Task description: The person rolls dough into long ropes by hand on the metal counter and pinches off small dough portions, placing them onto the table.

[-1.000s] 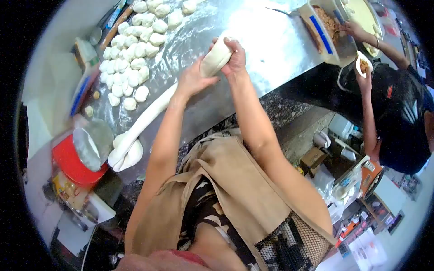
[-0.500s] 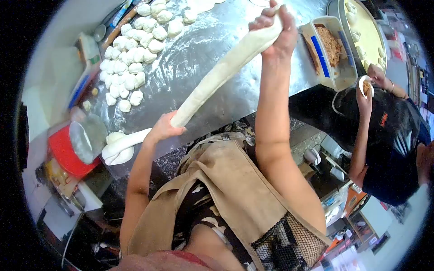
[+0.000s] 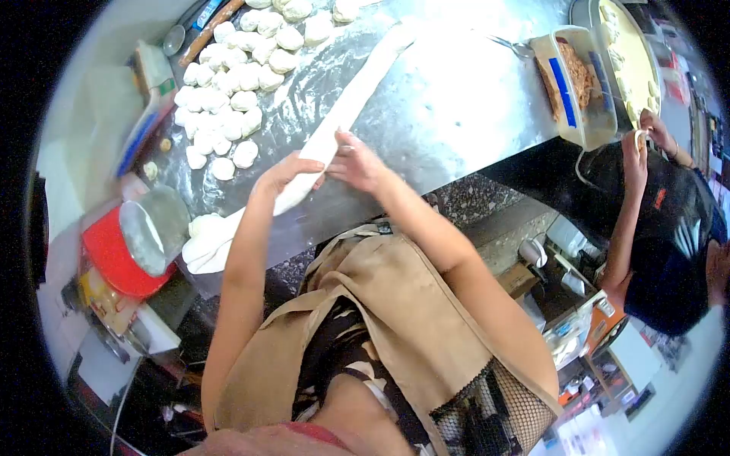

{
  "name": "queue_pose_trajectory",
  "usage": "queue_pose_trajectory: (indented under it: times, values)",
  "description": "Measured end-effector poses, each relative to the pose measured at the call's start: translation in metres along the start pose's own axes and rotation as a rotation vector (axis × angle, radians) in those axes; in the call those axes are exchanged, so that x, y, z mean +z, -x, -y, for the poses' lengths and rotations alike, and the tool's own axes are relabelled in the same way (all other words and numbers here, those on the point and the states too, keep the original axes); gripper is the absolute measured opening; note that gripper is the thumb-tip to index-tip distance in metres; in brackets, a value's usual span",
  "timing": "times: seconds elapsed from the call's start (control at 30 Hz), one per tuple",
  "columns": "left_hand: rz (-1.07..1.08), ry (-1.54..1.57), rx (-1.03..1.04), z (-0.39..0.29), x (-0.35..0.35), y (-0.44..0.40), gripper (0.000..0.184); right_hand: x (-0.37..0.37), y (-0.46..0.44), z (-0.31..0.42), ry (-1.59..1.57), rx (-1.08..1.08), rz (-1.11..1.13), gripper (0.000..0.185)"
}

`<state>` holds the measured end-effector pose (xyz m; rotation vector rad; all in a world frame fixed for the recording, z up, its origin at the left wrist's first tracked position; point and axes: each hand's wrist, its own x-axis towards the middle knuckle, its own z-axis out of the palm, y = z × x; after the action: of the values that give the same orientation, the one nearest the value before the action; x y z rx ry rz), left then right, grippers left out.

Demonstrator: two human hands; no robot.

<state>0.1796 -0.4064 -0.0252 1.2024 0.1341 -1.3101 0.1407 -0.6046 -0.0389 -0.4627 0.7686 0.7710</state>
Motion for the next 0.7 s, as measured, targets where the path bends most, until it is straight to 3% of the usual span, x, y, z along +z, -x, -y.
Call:
queue_pose_trajectory:
  times: [0.03,0.1,0.2,0.3,0.5,0.63,0.7]
  values:
    - [-0.030,0.064,0.004,-0.005,0.015,0.009,0.029,0.017,-0.018,-0.018,-0.117,-0.296,0.226,0.054]
    - [-0.068,0.204,-0.044,0.003,0.023,0.020,0.030,0.025,-0.045,-0.014,-0.257,-0.288,0.221,0.036]
    - [0.006,0.106,-0.080,0.023,0.025,0.047,0.026,0.028,-0.045,0.006,-0.507,-0.312,0.325,0.022]
    - [0.190,-0.014,-0.006,0.048,0.018,0.073,0.026,0.015,-0.033,0.035,-0.592,-0.404,0.398,0.017]
    - [0.293,-0.010,-0.042,0.058,0.017,0.106,0.029,-0.003,-0.013,0.085,-0.589,-0.477,0.365,0.020]
    - [0.134,-0.165,-0.248,0.062,0.010,0.121,0.028,-0.020,0.000,0.119,-0.536,-0.511,0.347,0.021]
    - [-0.021,-0.394,-0.345,0.061,0.005,0.125,0.036,-0.035,0.003,0.145,-0.553,-0.508,0.298,0.025]
